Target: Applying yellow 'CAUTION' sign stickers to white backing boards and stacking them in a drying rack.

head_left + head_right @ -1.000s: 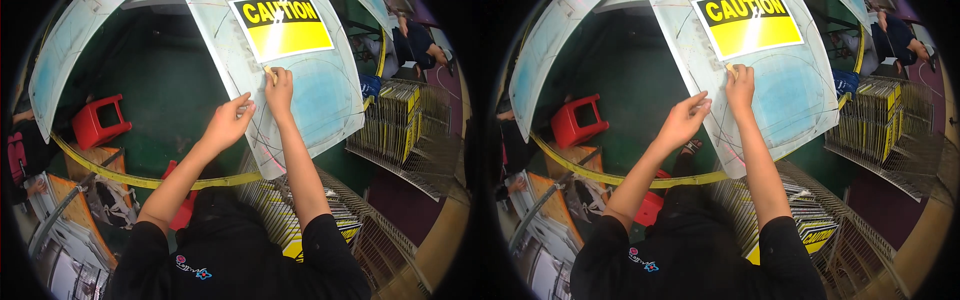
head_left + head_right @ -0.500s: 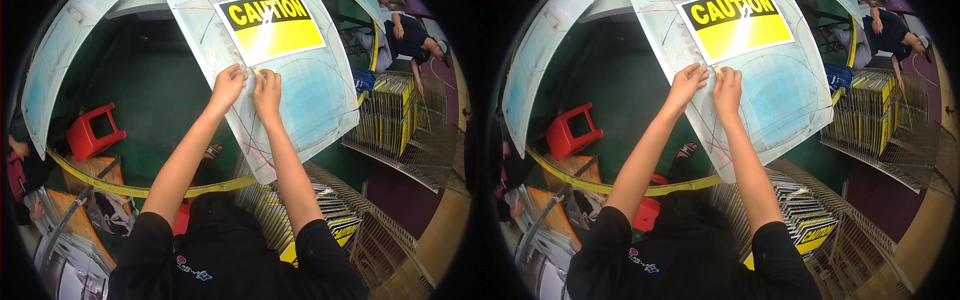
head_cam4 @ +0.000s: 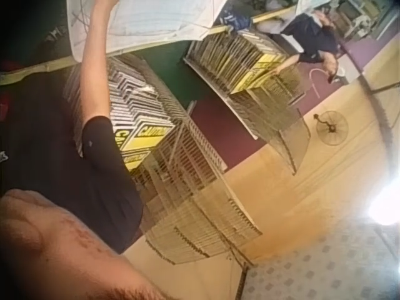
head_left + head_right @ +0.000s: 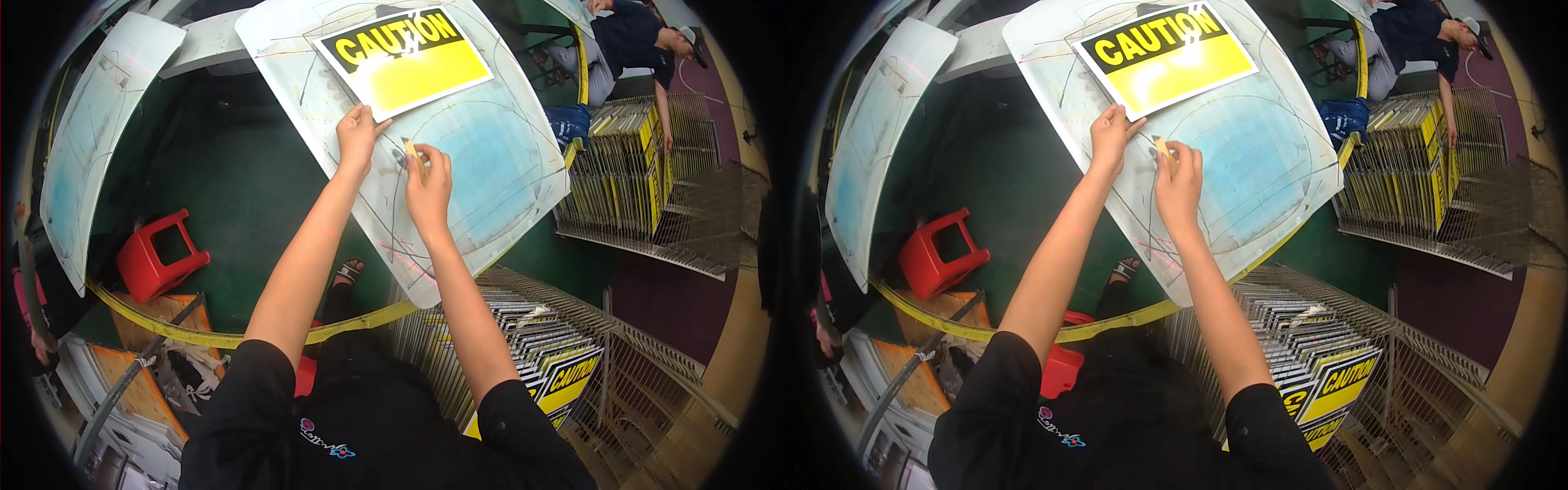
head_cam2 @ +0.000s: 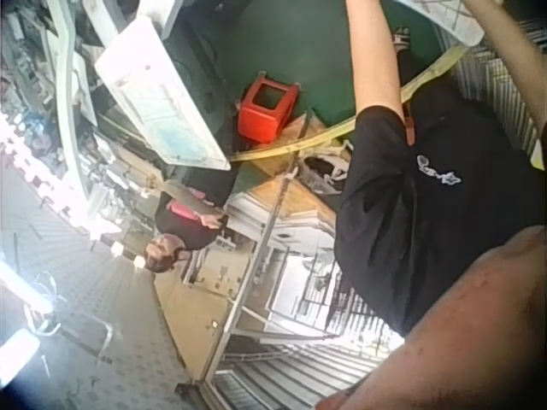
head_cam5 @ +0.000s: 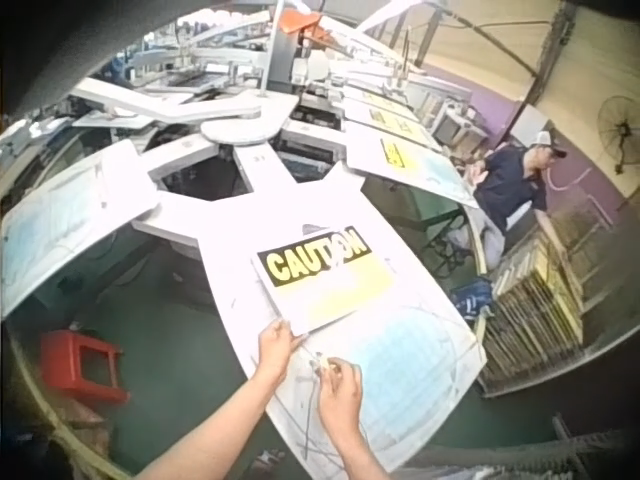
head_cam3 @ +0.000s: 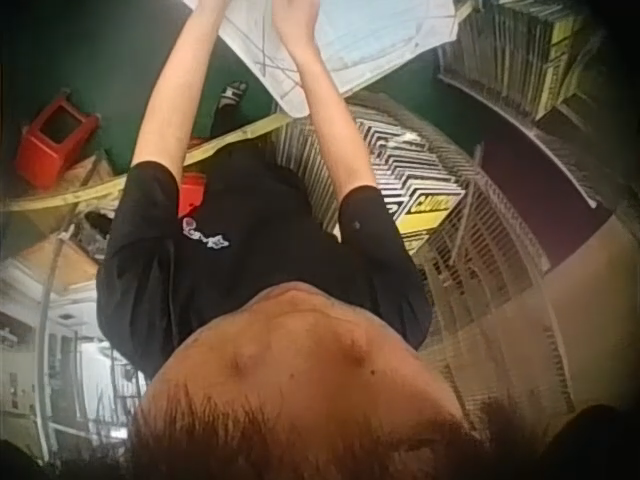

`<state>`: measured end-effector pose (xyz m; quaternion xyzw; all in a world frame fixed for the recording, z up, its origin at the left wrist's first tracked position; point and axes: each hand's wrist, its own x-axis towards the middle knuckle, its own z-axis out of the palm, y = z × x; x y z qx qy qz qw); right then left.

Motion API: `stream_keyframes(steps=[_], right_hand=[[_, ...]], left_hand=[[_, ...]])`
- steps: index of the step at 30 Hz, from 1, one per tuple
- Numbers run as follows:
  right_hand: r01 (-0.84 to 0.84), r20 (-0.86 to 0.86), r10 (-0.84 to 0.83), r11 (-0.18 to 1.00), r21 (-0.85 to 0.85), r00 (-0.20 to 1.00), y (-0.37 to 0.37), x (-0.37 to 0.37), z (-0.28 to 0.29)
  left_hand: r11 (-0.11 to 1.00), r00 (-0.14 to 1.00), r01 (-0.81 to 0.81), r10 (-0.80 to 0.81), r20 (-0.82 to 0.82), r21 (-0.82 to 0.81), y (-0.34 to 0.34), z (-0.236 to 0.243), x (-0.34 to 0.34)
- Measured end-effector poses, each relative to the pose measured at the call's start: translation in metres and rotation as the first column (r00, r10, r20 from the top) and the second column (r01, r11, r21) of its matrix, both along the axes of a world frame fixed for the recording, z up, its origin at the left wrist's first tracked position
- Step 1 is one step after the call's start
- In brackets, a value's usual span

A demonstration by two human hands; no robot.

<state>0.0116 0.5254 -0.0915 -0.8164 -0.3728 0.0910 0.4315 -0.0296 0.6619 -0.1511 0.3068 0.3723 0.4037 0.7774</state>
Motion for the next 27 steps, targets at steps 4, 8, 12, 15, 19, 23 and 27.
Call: stream_keyframes(steps=[4,8,12,15,19,23,27], right_hand=[[0.063,-0.121,-0.061,0.998,0.015,0.991,-0.050,-0.017,0.021],[0.198,-0.345,-0.160,0.977,0.078,0.925,-0.111,-0.015,0.027],[0.379,-0.837,-0.087,0.913,0.150,0.541,-0.167,-0.015,0.058],[0.422,-0.943,0.043,0.887,0.187,0.329,-0.193,-0.022,0.081],[0.569,-0.967,0.160,0.785,0.246,0.197,-0.225,-0.046,0.106],[0.602,-0.968,0.147,0.761,0.242,0.203,-0.276,-0.069,0.129],[0.669,-0.939,0.105,0.676,0.309,0.327,-0.350,-0.088,0.152]], left_hand=[[0.977,0.989,-0.137,0.126,0.077,0.161,-0.001,0.024,0.008],[0.951,0.995,-0.082,0.096,-0.032,0.299,-0.041,0.068,0.011],[0.967,1.000,-0.026,0.029,-0.008,0.253,-0.116,0.126,-0.033],[0.960,0.985,0.147,-0.120,-0.123,0.238,-0.177,0.143,-0.092],[0.886,0.900,0.437,-0.430,-0.078,0.155,-0.255,0.163,-0.151],[0.847,0.853,0.516,-0.522,0.019,0.129,-0.304,0.165,-0.172],[0.639,0.713,0.669,-0.695,-0.087,0.379,-0.347,0.167,-0.177]])
